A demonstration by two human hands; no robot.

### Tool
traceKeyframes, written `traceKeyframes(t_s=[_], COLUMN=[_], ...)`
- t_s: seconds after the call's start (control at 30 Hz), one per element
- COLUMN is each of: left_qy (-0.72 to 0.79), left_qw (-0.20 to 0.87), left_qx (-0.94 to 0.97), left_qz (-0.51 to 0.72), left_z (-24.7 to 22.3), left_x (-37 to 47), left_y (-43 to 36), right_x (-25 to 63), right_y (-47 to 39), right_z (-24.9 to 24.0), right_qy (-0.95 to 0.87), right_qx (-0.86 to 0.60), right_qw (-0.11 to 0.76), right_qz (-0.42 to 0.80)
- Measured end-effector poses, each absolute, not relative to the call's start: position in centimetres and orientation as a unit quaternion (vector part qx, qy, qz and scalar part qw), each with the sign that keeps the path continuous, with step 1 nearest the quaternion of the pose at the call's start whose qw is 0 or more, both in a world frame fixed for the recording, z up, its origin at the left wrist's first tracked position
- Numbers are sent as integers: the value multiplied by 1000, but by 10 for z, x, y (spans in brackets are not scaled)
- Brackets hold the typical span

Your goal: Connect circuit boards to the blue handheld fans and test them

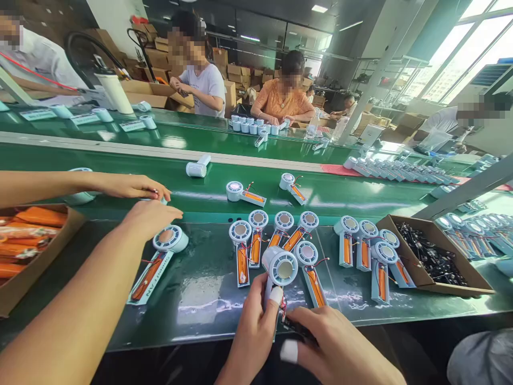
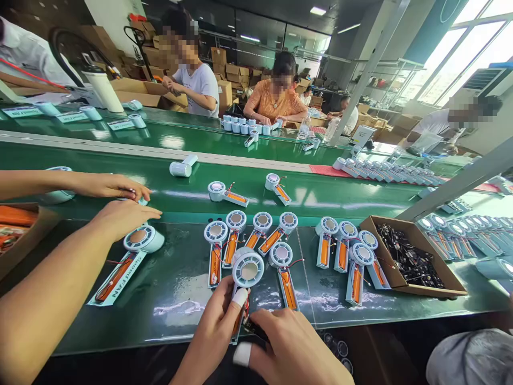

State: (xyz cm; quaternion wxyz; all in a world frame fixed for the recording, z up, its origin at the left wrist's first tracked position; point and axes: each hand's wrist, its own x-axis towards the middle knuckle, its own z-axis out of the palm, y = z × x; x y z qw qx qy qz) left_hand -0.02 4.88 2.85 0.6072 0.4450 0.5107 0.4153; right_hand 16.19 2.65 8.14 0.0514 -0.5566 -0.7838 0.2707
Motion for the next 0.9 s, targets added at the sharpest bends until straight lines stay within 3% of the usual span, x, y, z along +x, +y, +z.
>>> traceKeyframes(t_s=[0.1, 0.3, 0.37, 0.57, 0.9], left_qy=[518, 514, 502, 424, 487], left_qw=[617, 663, 677, 718, 633], left_qx=[445, 387, 374, 369, 438], left_qz=[390, 383, 387, 411, 413], left_z=[29, 37, 37, 32, 28], left_x=[-1, -4, -6, -7, -1], left_y=[48, 50, 50, 46, 43], right_x=[160, 151, 146, 136, 135], right_y=[30, 32, 27, 14, 20], right_z=[89, 53, 39, 18, 20], right_qy=[-792, -582, -504, -378, -414], right_qx=[-516, -478, -478, -514, -528], right_qw=[60, 235, 287, 406, 427], right_qz=[320, 614, 660, 654, 607])
